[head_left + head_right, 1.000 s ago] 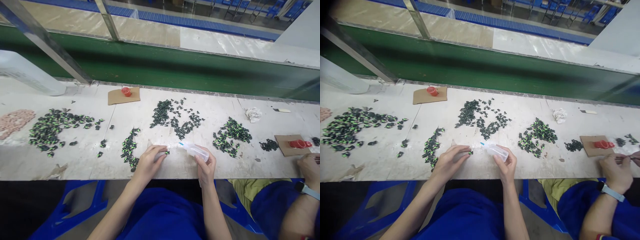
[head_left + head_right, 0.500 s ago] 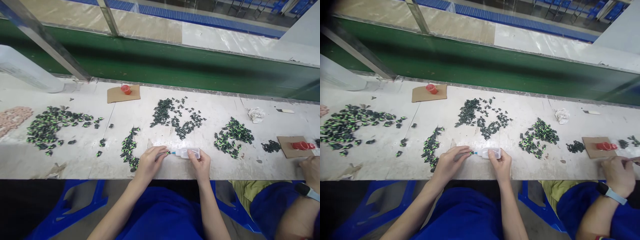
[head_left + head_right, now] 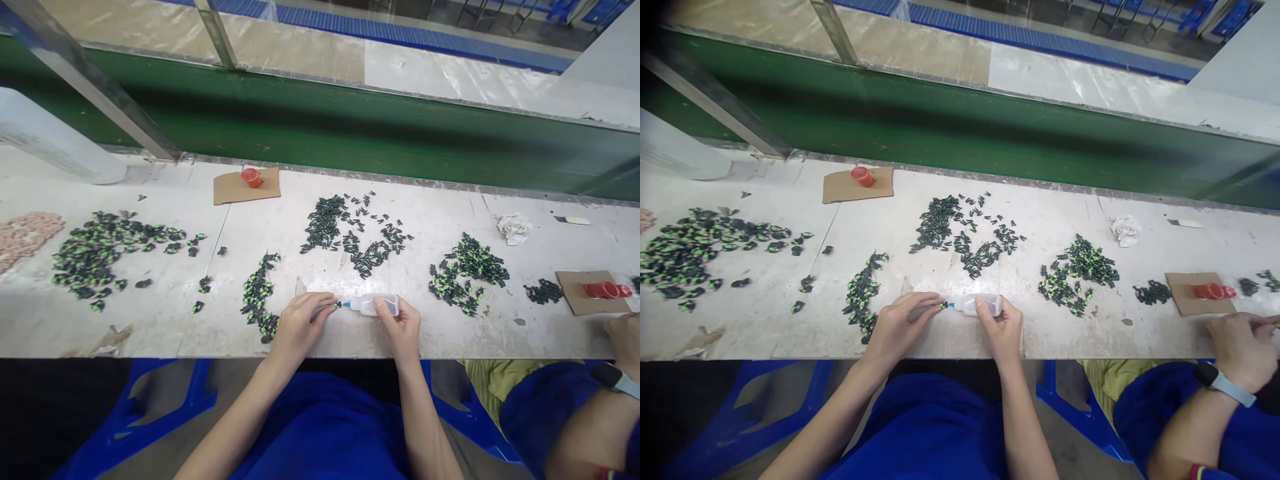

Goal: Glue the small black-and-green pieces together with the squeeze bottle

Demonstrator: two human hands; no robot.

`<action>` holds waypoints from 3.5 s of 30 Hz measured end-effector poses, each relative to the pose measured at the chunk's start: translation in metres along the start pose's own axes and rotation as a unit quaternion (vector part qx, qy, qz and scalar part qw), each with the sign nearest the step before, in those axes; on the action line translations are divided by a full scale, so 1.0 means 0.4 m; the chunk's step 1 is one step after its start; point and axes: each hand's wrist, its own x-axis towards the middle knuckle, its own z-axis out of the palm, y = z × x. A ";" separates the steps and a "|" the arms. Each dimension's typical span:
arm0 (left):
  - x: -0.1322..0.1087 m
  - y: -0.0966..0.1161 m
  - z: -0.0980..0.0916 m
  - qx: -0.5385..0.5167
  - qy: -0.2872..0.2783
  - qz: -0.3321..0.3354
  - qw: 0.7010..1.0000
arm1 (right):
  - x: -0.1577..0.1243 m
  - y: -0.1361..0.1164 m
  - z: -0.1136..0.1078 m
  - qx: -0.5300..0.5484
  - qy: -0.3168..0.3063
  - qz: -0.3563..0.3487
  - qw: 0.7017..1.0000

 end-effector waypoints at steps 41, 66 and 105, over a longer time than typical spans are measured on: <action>-0.004 -0.004 0.001 0.037 -0.003 0.005 0.999 | -0.004 0.008 0.001 -0.005 0.009 -0.008 1.000; -0.002 -0.012 -0.006 -0.036 -0.023 0.006 0.999 | 0.039 0.019 -0.073 -0.150 -0.151 -0.134 0.968; -0.035 0.147 -0.059 -0.144 -0.002 0.048 0.988 | -0.140 -0.098 -0.013 0.022 -0.054 -0.056 0.997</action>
